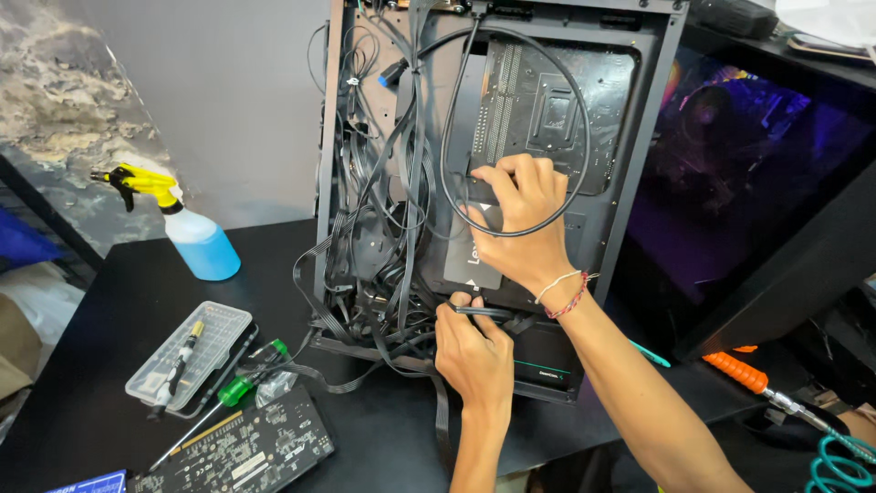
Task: The person organizes and bundles a large cluster of black cables inside an open computer case using zip ties. They gather the wires, wrap a tie around them, and pull it tight to secure the bundle.
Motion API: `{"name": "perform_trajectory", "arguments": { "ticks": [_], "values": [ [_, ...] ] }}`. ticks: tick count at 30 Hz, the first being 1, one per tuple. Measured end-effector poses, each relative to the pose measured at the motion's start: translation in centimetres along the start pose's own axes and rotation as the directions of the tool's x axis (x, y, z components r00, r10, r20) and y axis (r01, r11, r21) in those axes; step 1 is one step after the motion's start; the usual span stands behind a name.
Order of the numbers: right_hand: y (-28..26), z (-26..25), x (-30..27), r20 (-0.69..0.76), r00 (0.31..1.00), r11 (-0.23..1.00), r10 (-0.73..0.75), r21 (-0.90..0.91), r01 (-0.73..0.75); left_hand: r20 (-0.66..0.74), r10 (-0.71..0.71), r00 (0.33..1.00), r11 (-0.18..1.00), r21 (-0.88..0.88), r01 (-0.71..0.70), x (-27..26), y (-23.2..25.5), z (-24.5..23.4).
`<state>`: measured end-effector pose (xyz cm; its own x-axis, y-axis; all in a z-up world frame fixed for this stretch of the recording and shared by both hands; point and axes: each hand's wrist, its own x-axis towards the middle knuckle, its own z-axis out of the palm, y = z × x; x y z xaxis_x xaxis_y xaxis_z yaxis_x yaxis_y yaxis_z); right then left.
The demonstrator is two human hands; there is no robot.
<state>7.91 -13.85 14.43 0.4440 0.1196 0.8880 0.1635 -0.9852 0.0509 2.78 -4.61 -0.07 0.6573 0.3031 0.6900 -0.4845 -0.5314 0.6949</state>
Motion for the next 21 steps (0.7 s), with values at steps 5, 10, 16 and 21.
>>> {"name": "perform_trajectory", "arguments": {
  "ticks": [5,10,16,21],
  "values": [
    [-0.5,-0.4,-0.4,0.017,1.000,0.999,0.020,0.026,-0.021,0.085,-0.053,0.995,0.996,-0.061,0.058,-0.3,-0.2,-1.1],
    [-1.1,-0.6,-0.6,0.002,1.000,1.000,0.016,0.026,-0.016,0.214,-0.182,0.960,0.921,-0.305,0.243,0.2,-0.9,-3.4],
    [-2.7,-1.9,-1.6,-0.007,1.000,1.000,0.004,0.031,-0.004,0.369,-0.374,0.851,0.689,-0.504,0.521,0.2,-1.5,-5.3],
    [-3.8,-2.6,-2.4,-0.031,0.999,1.000,-0.006,0.019,0.007,0.391,-0.337,0.857,0.721,-0.478,0.501,-0.4,-2.4,-5.4]
  ]
}}
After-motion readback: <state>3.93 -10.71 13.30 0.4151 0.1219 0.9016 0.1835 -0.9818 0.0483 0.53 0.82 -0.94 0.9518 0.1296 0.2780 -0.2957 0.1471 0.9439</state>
